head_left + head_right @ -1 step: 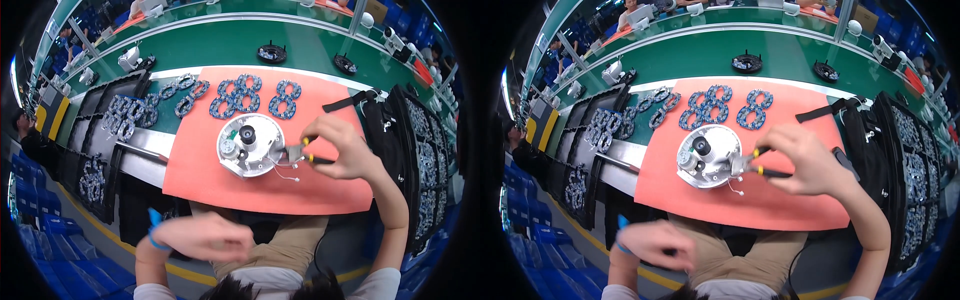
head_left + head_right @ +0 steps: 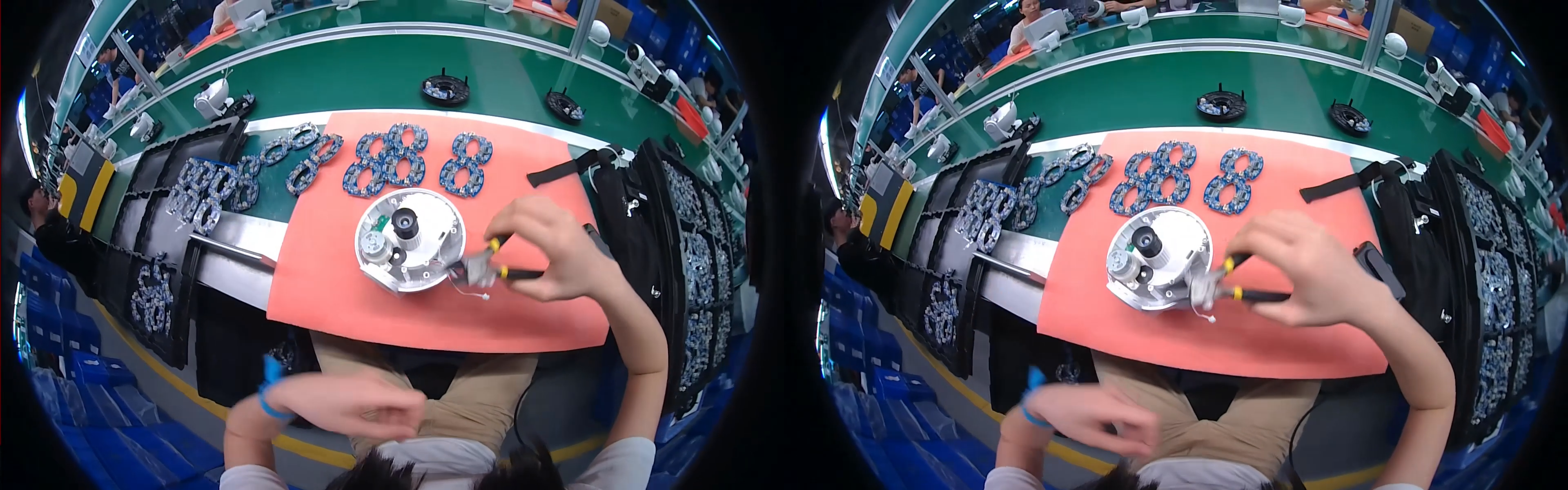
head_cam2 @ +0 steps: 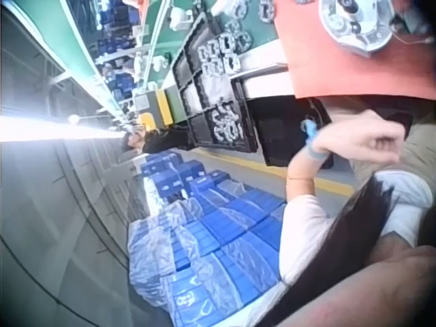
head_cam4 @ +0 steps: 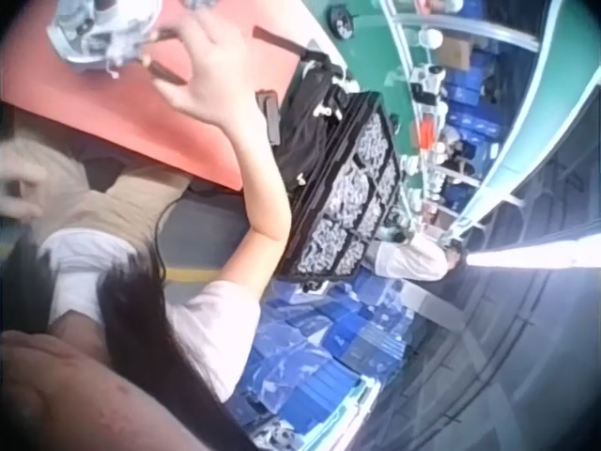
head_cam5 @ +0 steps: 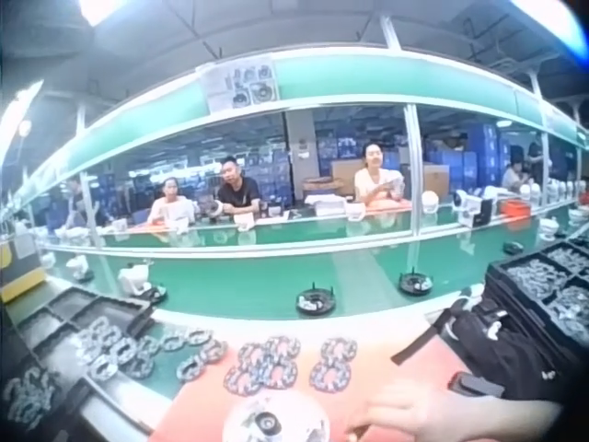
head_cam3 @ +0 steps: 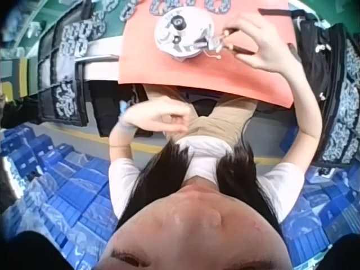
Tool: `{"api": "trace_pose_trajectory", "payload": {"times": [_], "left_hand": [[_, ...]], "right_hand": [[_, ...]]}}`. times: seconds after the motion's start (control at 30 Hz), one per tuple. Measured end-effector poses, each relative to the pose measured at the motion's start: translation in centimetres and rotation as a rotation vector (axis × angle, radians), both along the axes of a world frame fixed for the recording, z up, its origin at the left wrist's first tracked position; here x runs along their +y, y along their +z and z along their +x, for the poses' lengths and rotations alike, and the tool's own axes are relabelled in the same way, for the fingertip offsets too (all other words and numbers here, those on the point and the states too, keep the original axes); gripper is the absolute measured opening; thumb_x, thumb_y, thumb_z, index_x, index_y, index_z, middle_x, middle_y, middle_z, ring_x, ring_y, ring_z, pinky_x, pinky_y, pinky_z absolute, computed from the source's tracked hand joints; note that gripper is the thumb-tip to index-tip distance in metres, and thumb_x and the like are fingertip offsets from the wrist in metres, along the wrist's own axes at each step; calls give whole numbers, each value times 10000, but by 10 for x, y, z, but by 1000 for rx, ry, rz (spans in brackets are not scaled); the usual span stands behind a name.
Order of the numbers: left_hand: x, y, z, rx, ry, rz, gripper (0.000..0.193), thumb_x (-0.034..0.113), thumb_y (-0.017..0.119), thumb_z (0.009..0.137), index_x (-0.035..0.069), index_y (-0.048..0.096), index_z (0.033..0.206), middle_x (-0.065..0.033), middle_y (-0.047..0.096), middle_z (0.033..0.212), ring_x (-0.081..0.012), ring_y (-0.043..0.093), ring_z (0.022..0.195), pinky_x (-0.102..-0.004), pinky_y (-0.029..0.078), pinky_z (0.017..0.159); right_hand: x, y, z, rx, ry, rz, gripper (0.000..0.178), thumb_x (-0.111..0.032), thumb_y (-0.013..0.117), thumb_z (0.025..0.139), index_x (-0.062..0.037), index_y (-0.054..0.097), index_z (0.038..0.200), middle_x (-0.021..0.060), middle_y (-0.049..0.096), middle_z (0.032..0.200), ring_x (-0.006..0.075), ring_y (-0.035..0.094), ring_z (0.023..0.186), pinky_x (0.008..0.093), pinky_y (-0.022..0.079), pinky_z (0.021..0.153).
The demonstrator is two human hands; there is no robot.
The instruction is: Assembling LED lighting components by installing circuit boards and trimming wires.
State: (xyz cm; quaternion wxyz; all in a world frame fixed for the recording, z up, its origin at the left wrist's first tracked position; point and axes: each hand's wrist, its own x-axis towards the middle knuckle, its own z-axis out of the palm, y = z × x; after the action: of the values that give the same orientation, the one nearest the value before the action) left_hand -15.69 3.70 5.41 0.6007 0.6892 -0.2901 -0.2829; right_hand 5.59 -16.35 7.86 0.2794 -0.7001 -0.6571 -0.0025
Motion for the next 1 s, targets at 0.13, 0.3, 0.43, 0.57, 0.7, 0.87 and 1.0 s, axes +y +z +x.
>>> {"api": "trace_pose_trajectory", "payload": {"times": [0.13,0.3,0.43,0.57,0.7,0.87,1.0], "left_hand": [[-42,-96,-20,65,289,169,203,186,545,871,1,483,811,-100,556,615,-236,549,553,-328,427,519],[-45,-234,-11,-202,787,460,386,206,581,802,-10,500,1112,-249,533,1075,-413,515,985,-454,437,818],[-69,-251,-14,-252,838,507,495,264,600,786,-16,457,1169,-259,510,1123,-415,493,1027,-440,420,868],[-71,-238,-19,-244,929,413,457,212,587,791,-18,456,1163,-264,502,1112,-436,485,1010,-450,416,855],[-78,-196,-27,-132,937,273,252,117,526,810,46,525,1052,-199,565,924,-364,548,887,-416,458,739],[-83,-148,-38,-103,928,168,191,18,489,805,40,534,990,-135,549,919,-289,564,842,-349,466,729],[-78,-137,-40,-261,944,79,194,-32,489,760,12,537,943,-113,544,939,-270,570,845,-328,472,729]], "right_hand": [[16,-22,-12,-79,48,153,467,-160,735,619,-58,550,1035,80,558,1083,252,558,885,354,439,730],[27,-37,-10,-75,105,37,467,-118,733,596,-72,546,1021,72,560,1013,236,531,927,345,407,788],[38,-51,-4,-104,131,106,473,-11,720,495,-70,540,928,64,563,932,248,529,842,364,412,744],[53,-52,16,-188,28,272,386,-26,714,543,-96,544,881,37,560,862,236,539,810,344,402,702],[99,-40,70,-185,-145,448,331,13,691,581,-63,525,857,79,562,807,277,561,776,352,447,675],[178,-53,148,-164,-512,414,254,-74,682,686,-25,488,843,132,559,803,324,562,760,412,431,649],[210,-85,207,-361,-653,340,270,-141,669,720,-28,496,893,139,568,906,340,570,806,430,448,675]]}}
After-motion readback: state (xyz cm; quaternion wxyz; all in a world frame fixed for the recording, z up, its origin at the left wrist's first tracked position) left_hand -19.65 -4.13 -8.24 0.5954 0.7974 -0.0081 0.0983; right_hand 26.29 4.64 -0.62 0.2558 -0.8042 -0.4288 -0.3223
